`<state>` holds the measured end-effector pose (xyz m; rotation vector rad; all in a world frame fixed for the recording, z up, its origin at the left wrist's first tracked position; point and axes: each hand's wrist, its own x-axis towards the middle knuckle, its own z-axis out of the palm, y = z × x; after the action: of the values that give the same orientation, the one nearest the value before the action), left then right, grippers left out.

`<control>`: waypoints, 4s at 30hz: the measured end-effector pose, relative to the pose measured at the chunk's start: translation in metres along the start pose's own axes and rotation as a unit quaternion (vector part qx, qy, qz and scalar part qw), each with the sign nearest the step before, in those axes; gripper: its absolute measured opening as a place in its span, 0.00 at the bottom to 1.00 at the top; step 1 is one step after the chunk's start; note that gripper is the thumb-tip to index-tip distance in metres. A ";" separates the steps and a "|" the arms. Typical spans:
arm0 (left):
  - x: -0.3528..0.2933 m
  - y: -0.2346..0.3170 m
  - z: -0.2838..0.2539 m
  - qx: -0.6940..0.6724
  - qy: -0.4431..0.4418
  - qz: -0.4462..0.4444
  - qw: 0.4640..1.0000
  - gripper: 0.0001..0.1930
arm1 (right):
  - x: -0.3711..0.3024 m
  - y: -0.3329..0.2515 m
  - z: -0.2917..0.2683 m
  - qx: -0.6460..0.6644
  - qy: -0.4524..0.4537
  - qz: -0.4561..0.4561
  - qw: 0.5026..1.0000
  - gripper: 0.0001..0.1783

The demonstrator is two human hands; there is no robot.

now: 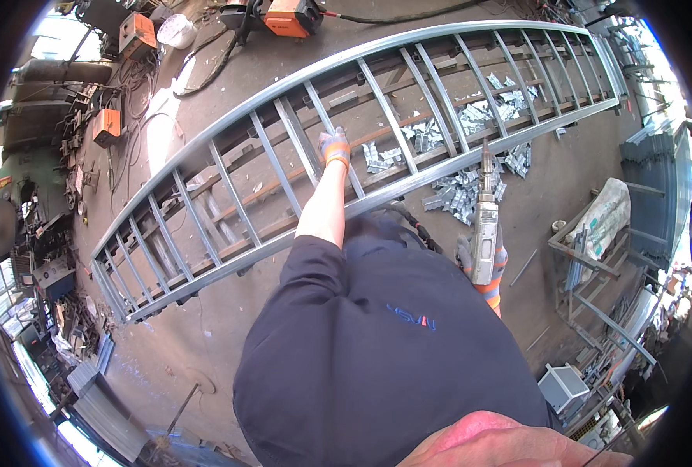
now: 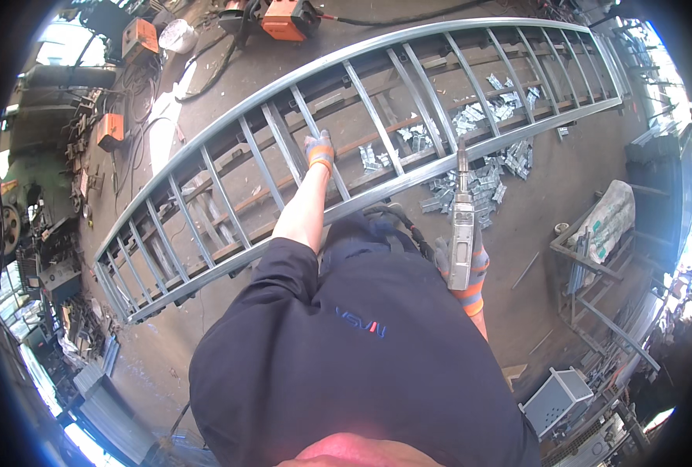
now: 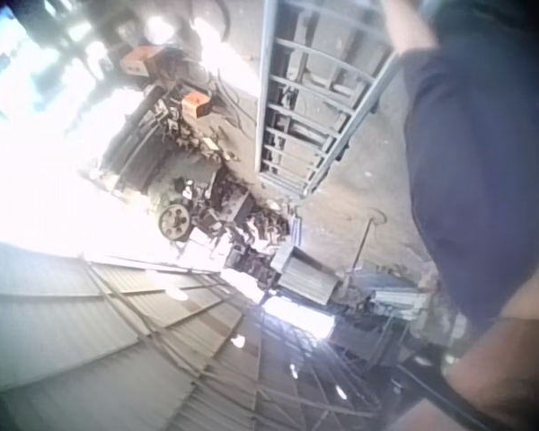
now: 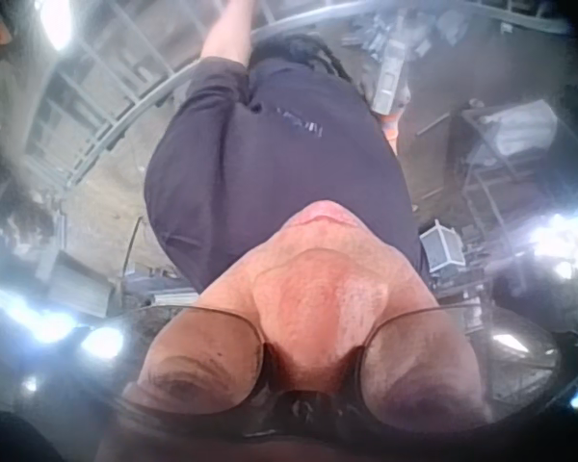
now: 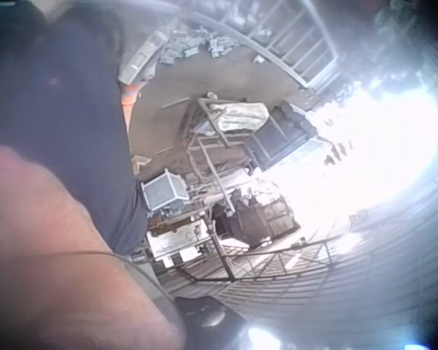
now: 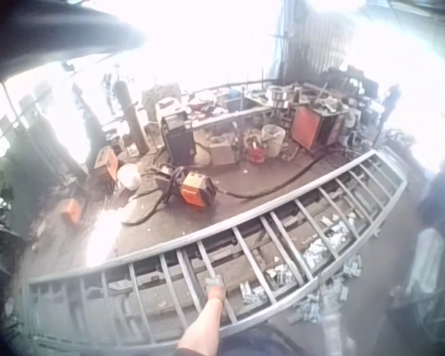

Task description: The person welds a long metal ladder frame using a handheld welding torch, moving along the rungs and side rails to apply welds. The person repositions the frame and continues welding different sections while wearing gloves.

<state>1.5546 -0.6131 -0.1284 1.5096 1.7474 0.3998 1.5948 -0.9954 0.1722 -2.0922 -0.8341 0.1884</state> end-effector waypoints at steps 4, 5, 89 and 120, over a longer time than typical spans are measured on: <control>0.001 0.000 -0.002 -0.015 -0.029 0.009 0.999 0.24 | 0.014 0.003 0.001 -0.017 -0.041 -0.020 0.999 0.42; 0.001 -0.001 -0.003 -0.023 -0.046 0.009 0.999 0.24 | 0.018 0.005 0.001 -0.044 -0.045 -0.042 0.997 0.42; -0.168 0.113 -0.124 0.219 -0.472 0.172 0.836 0.35 | 0.483 0.406 -0.034 -0.255 -0.122 0.266 0.922 0.44; -0.217 0.144 -0.139 0.337 -0.408 0.098 0.843 0.30 | 0.588 0.552 -0.084 -0.303 -0.089 0.222 0.922 0.20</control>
<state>1.5532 -0.7471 0.1342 1.9365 1.0549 -0.7677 2.3518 -0.9126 -0.1041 -2.8762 -0.5424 0.4066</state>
